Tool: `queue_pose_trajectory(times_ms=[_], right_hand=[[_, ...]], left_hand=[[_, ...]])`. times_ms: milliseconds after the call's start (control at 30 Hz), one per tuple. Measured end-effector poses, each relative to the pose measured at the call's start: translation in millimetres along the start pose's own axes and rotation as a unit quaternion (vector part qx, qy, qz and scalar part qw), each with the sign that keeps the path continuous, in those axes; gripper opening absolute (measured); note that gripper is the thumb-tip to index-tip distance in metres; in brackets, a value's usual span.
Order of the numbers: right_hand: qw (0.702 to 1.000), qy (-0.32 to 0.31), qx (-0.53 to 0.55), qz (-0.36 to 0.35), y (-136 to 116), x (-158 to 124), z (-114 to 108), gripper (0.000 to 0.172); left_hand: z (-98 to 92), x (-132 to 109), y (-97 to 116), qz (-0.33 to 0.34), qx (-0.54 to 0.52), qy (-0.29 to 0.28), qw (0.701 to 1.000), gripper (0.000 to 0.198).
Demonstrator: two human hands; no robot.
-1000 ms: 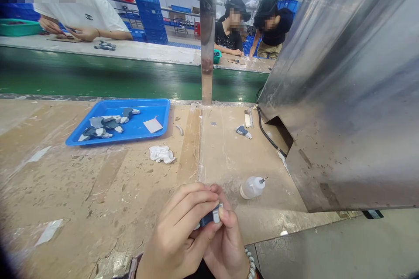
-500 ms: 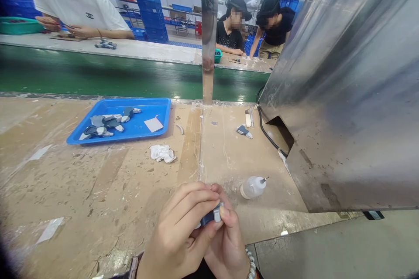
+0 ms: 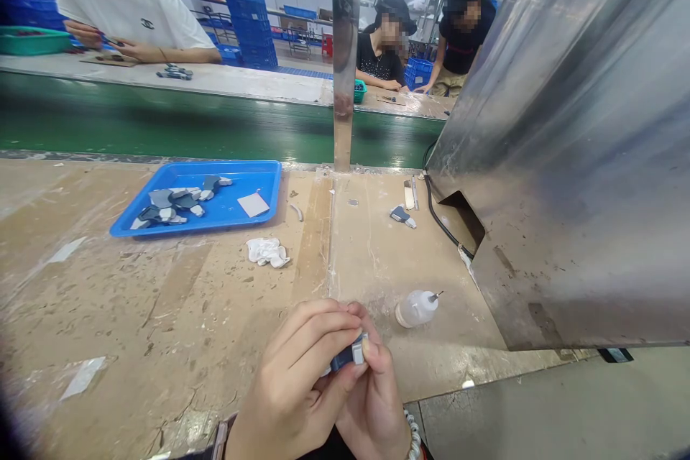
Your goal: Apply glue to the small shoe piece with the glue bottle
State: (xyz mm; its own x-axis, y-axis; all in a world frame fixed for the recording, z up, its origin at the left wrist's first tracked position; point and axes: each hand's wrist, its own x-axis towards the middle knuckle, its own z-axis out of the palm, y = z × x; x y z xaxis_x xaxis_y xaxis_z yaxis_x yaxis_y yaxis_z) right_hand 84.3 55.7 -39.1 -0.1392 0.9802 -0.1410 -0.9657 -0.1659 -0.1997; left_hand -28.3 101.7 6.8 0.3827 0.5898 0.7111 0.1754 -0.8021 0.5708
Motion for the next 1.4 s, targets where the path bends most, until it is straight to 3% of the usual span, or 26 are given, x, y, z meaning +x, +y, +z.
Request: queue_pose_trajectory(times_ms=[400, 567, 900, 1133, 1400], right_hand=[[0.998, 0.032, -0.059, -0.003, -2, -3, -9, 0.023], [0.998, 0.053, -0.043, 0.012, -3, -2, -12, 0.035], [0.992, 0.129, 0.004, -0.006, 6, 10, 16, 0.022], [0.981, 0.192, 0.016, 0.002, 4, 13, 20, 0.045], [0.979, 0.198, 0.040, 0.012, 2, 15, 28, 0.043]], left_hand=[[0.4, 0, -1, -0.004, -0.003, 0.000, 1.000, 0.018], [2.4, -2, -2, -0.009, 0.001, -0.003, 1.000, 0.018], [4.7, 0, -3, -0.080, 0.023, -0.023, 0.996, 0.014], [6.7, -2, -4, -0.113, 0.037, -0.022, 0.993, 0.010], [8.8, -1, -4, -0.104, 0.063, -0.023, 0.992, 0.008]])
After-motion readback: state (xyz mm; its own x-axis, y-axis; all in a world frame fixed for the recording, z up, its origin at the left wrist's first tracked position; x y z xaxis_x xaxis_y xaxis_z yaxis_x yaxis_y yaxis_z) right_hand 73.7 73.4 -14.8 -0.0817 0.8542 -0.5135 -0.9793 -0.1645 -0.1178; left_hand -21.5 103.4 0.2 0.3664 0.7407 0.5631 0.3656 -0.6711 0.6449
